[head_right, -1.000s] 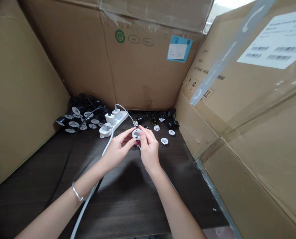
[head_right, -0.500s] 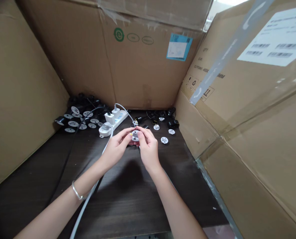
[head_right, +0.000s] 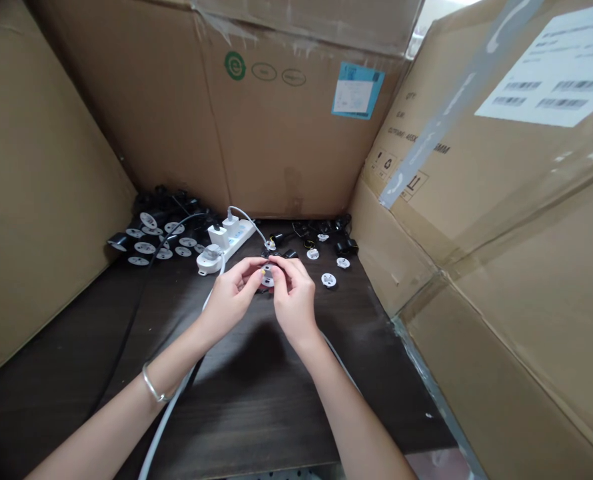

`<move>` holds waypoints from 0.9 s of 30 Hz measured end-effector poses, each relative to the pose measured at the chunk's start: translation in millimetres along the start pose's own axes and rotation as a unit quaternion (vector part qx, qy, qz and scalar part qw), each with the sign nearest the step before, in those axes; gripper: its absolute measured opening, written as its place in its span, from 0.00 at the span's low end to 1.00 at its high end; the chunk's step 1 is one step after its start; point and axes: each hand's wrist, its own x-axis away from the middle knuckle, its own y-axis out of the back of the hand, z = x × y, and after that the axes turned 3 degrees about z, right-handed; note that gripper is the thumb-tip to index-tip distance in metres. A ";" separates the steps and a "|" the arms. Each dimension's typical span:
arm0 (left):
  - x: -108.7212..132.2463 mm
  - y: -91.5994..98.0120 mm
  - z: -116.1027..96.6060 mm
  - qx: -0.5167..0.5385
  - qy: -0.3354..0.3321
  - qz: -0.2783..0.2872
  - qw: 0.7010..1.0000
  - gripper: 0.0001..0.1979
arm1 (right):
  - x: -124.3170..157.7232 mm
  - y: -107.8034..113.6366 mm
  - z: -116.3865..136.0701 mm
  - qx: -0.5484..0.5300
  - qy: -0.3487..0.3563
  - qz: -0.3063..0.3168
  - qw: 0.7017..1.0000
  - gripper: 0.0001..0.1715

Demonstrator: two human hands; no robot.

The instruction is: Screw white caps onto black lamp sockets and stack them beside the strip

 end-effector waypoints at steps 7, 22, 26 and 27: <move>-1.0 -1.6 -7.1 0.065 0.050 0.004 0.997 0.13 | 3.0 -4.6 -5.0 -0.007 -0.012 -0.016 1.000 0.17; 0.2 -2.6 -6.5 0.073 0.082 0.045 0.993 0.21 | 5.7 -2.9 1.0 -0.015 -0.002 -0.006 1.000 0.17; 0.5 -2.8 -6.8 0.079 0.063 0.035 0.994 0.20 | 6.7 -3.3 5.0 -0.016 0.030 0.003 0.999 0.17; 0.4 -2.5 -6.8 0.077 0.060 0.030 0.995 0.20 | 6.7 -3.3 5.8 -0.014 0.033 0.005 0.999 0.17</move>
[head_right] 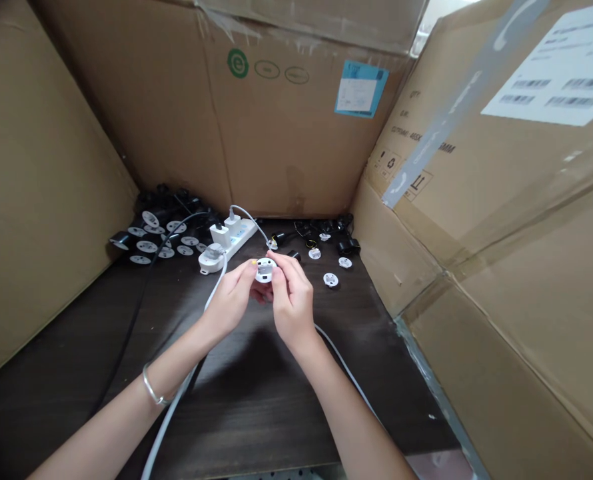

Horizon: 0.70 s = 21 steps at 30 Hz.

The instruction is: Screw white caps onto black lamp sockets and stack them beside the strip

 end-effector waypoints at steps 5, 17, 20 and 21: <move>0.6 2.1 -1.3 -0.016 -0.008 -0.025 1.000 0.18 | -0.6 0.6 2.9 0.030 0.013 0.009 0.999 0.17; -1.5 4.3 -12.6 0.065 0.086 -0.004 0.994 0.14 | 1.9 -0.5 4.9 0.091 0.049 0.039 0.994 0.20; -1.0 2.5 -11.5 0.091 0.080 0.002 0.993 0.14 | 0.4 0.4 5.9 0.083 0.031 0.035 0.995 0.19; -0.9 1.8 -10.7 0.100 0.078 0.003 0.992 0.13 | -0.3 1.1 6.3 0.075 0.023 0.035 0.996 0.19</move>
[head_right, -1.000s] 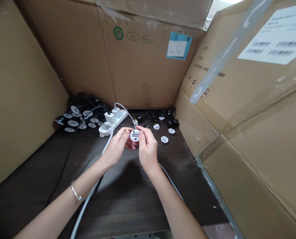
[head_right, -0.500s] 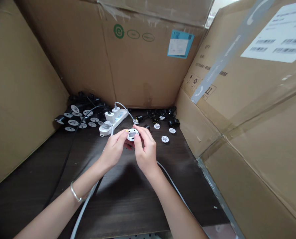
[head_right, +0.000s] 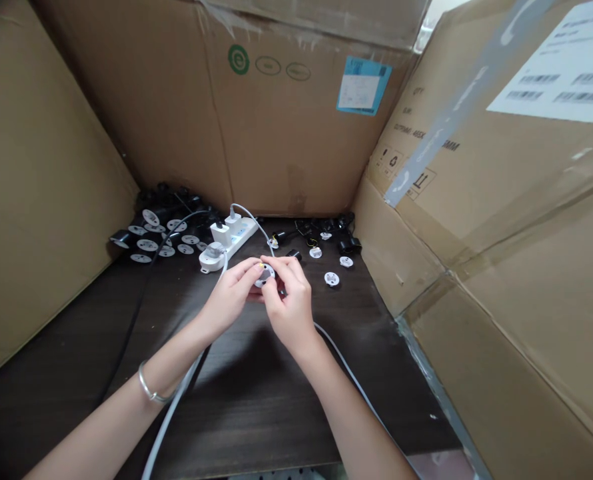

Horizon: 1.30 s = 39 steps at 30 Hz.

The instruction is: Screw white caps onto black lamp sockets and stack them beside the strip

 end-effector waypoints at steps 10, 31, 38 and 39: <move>-1.1 -3.1 6.7 0.009 -0.013 -0.023 1.000 0.14 | -2.0 3.1 0.2 -0.092 -0.047 0.006 0.995 0.17; 2.5 3.4 -3.8 -0.034 -0.067 0.020 0.997 0.08 | -5.1 4.9 -4.0 -0.094 -0.086 -0.044 0.991 0.16; 3.3 -2.7 3.1 -0.014 -0.092 0.011 0.996 0.11 | 0.6 3.8 -5.6 -0.081 -0.075 -0.023 0.994 0.19; 3.3 -3.4 3.4 -0.008 -0.093 0.011 0.996 0.11 | 1.2 4.1 -6.1 -0.072 -0.067 -0.021 0.995 0.19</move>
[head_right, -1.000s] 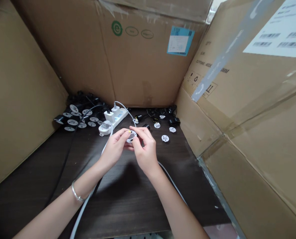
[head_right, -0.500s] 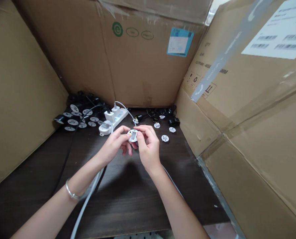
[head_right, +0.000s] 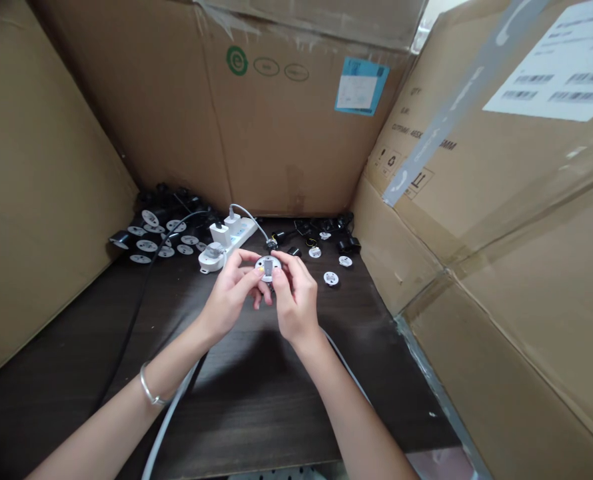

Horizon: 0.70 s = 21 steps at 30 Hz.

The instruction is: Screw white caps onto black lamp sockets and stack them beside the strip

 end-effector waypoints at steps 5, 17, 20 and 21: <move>-0.5 -0.8 -1.4 0.027 -0.001 0.001 1.000 0.10 | 0.8 1.1 -2.7 -0.005 0.020 0.015 1.000 0.18; -4.1 4.5 -4.5 0.061 0.003 0.035 0.998 0.13 | 0.6 1.5 -3.7 -0.040 0.010 0.033 0.999 0.19; -3.7 3.7 -4.3 0.077 0.005 0.034 0.996 0.13 | 0.7 1.6 -2.9 -0.027 0.017 0.023 0.999 0.19; -3.5 3.4 -4.4 0.083 0.007 0.036 0.996 0.13 | 0.7 1.6 -2.3 -0.022 0.021 0.021 0.999 0.19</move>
